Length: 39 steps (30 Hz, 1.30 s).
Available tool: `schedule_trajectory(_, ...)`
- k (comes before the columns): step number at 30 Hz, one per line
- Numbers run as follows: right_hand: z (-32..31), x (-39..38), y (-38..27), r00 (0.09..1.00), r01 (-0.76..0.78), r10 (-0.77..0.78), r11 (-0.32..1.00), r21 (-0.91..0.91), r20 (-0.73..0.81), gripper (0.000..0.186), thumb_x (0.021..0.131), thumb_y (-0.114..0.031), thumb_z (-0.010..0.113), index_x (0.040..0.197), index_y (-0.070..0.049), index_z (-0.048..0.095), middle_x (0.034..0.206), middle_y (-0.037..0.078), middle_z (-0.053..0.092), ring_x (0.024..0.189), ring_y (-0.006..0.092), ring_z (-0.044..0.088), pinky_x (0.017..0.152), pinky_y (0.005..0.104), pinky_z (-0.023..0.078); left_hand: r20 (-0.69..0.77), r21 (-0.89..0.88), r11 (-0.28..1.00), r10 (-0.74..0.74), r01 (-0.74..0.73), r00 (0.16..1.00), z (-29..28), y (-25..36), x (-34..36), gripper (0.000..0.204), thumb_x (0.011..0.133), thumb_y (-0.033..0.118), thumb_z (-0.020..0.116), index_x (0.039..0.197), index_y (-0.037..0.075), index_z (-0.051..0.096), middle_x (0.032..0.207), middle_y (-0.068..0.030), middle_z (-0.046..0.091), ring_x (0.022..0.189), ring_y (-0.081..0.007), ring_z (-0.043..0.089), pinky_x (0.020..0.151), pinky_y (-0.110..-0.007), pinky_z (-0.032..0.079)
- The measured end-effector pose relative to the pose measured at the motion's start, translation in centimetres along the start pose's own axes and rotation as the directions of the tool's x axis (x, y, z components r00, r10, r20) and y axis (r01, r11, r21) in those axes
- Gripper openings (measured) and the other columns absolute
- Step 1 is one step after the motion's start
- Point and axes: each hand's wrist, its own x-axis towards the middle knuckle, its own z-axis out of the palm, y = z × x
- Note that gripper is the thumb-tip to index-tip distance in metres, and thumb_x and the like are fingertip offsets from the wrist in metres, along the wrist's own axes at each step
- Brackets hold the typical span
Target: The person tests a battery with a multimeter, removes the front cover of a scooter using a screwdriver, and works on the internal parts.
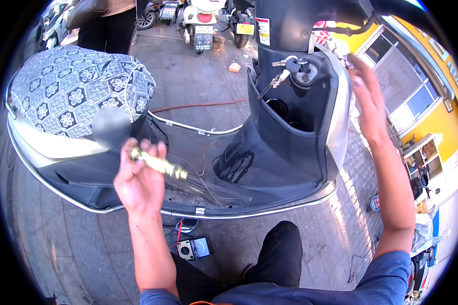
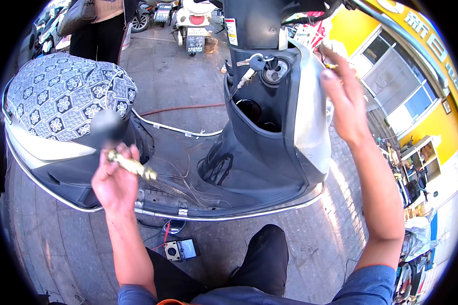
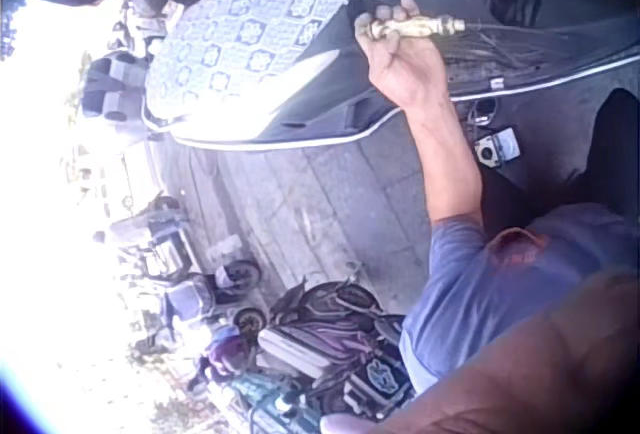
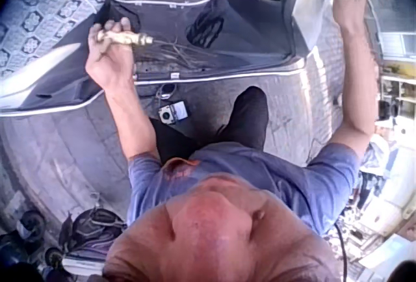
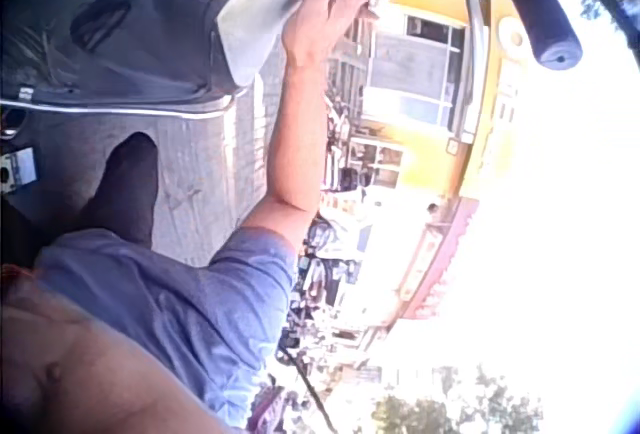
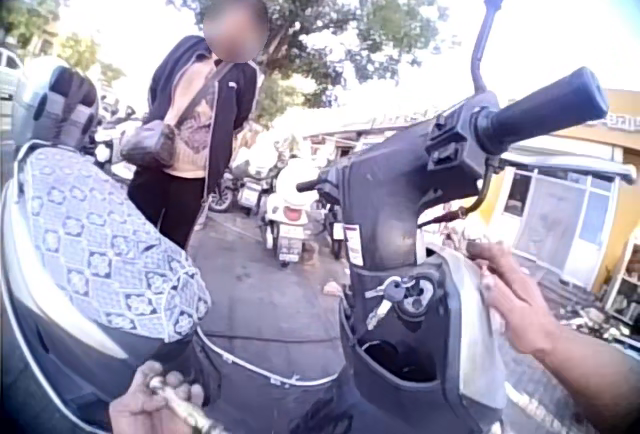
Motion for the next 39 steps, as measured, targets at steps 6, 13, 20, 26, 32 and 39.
schedule_trajectory(6,3.8,0.6,1.3,0.975,0.221,-0.218,0.956,0.192,-0.038,0.062,0.112,-0.036,0.034,0.157,0.005,0.049,0.159,0.023,0.053,0.148,0.0320,0.050,0.126,0.0413,0.033,0.373,0.030,0.940,0.305,-0.340,0.876,11.4,2.3,8.1,0.031,0.108,0.000,0.056,0.138,-0.001,0.046,0.144,-0.0321,0.056,0.149,-0.0476,0.049,0.133,-0.062,0.032)
schedule_trajectory(13,4.4,1.1,1.0,0.991,0.109,-0.127,0.929,0.354,0.028,0.071,0.110,-0.041,0.032,0.160,0.009,0.040,0.158,0.027,0.052,0.146,0.0341,0.053,0.126,0.0436,0.036,0.392,0.124,0.938,0.253,-0.324,0.885,15.5,-4.9,17.0,0.032,0.109,0.002,0.060,0.133,0.000,0.039,0.130,-0.0273,0.068,0.132,-0.0457,0.066,0.112,-0.052,0.059)
schedule_trajectory(20,4.5,1.3,-0.2,0.993,-0.085,0.045,0.907,0.411,0.106,0.078,0.107,-0.047,0.033,0.164,0.006,0.034,0.157,0.028,0.052,0.144,0.0364,0.055,0.124,0.0457,0.039,0.368,0.061,0.987,0.116,-0.149,0.923,14.4,-10.7,20.2,0.037,0.108,0.001,0.063,0.133,0.003,0.037,0.126,-0.0226,0.067,0.125,-0.0342,0.071,0.101,-0.041,0.065)
schedule_trajectory(26,5.2,1.0,0.0,0.982,-0.190,0.137,0.750,0.633,0.132,0.070,0.111,-0.041,0.041,0.166,0.002,0.032,0.161,0.025,0.048,0.146,0.0355,0.054,0.125,0.0467,0.042,0.384,0.055,0.981,0.152,-0.187,0.911,13.9,-12.0,19.7,0.033,0.110,0.000,0.058,0.135,0.002,0.037,0.127,-0.0245,0.067,0.130,-0.0411,0.068,0.109,-0.047,0.061)
schedule_trajectory(32,4.9,1.0,0.6,0.972,-0.230,0.160,0.525,0.820,0.171,0.074,0.106,-0.020,0.065,0.168,-0.003,0.029,0.163,0.024,0.045,0.147,0.0348,0.053,0.123,0.0469,0.046,0.550,0.032,0.932,0.285,-0.361,0.785,15.1,-11.8,20.4,0.034,0.111,0.004,0.060,0.136,0.003,0.039,0.126,-0.0199,0.071,0.129,-0.0413,0.069,0.112,-0.050,0.056)
schedule_trajectory(39,5.3,1.3,0.2,0.971,-0.237,0.126,0.588,0.773,0.203,0.073,0.108,-0.029,0.058,0.170,-0.007,0.025,0.167,0.024,0.040,0.150,0.0371,0.051,0.125,0.0501,0.044,0.625,-0.052,0.924,0.326,-0.378,0.709,16.5,-11.0,21.0,0.036,0.110,0.005,0.063,0.138,0.002,0.041,0.124,-0.0167,0.070,0.126,-0.0401,0.071,0.114,-0.052,0.054)
